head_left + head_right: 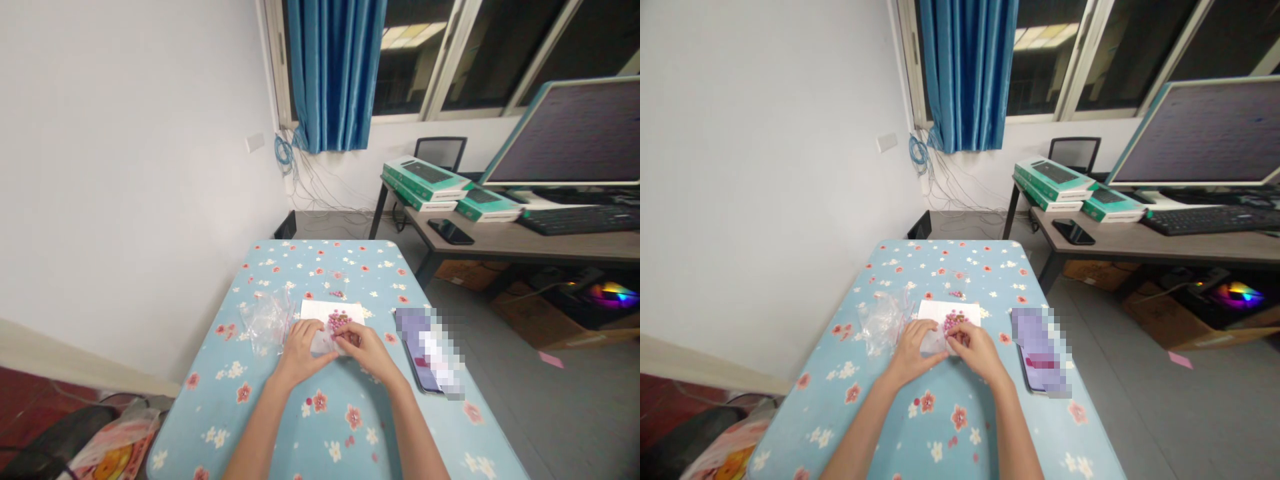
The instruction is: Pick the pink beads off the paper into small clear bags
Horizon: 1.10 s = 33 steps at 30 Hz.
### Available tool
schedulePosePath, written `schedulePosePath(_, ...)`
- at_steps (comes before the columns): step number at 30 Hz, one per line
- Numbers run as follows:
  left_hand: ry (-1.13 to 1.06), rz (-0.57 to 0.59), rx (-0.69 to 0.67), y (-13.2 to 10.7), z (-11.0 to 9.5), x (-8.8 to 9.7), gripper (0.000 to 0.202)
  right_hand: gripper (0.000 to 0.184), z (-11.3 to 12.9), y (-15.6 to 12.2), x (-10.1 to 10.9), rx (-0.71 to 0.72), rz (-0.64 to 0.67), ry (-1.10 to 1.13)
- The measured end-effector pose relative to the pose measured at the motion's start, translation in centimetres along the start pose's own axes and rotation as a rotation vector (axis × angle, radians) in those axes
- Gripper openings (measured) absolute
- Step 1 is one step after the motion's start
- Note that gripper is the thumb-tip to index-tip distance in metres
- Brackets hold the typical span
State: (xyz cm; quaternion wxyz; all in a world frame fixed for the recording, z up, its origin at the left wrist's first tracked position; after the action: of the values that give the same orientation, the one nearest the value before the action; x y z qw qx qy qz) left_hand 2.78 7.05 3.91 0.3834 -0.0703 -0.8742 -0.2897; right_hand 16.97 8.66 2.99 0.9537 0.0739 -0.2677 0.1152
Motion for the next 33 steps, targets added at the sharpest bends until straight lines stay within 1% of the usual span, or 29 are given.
schedulePosePath(4, 0.015, -0.001, 0.001, 0.0, 0.1, 0.1, 0.043, 0.019, -1.1, -0.2, 2.0, -0.055, -0.070, -0.130)
schedulePosePath(7, 0.018, -0.010, 0.007, 0.0, 0.2, 0.3, 0.041, 0.020, -1.9, -0.5, 2.8, -0.111, -0.061, -0.242)
schedulePosePath(12, 0.021, -0.021, 0.016, 0.1, 0.1, 0.6, 0.041, 0.020, -2.2, -0.6, 2.5, -0.154, -0.001, -0.317)
schedulePosePath(17, 0.024, -0.027, 0.015, 0.0, 0.0, 0.7, 0.041, 0.016, -1.7, -0.6, 2.2, -0.143, -0.006, -0.369)
schedulePosePath(21, 0.028, -0.038, 0.014, 0.0, 0.0, 0.7, 0.041, 0.015, -1.8, -0.6, 2.3, -0.154, -0.024, -0.404)
schedulePosePath(28, 0.035, -0.047, 0.009, 0.1, -0.1, 0.9, 0.040, 0.015, -2.3, -0.6, 2.6, -0.160, -0.037, -0.395)
schedulePosePath(33, 0.030, -0.042, 0.010, 0.1, -0.1, 0.9, 0.040, 0.018, -2.2, -0.5, 2.6, -0.123, -0.035, -0.361)
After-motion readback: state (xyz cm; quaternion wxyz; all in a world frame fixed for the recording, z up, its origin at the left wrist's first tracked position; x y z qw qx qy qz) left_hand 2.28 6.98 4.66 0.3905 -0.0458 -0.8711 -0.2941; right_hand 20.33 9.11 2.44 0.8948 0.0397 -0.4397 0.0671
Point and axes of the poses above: each hand's wrist, its own y-axis towards the middle knuckle, its own x-axis out of the back of the hand, z = x × y, the point moved 8 cm from there along y, towards the middle knuckle, and after that the axes turned 1 degree about -x, right-handed, at the moved point
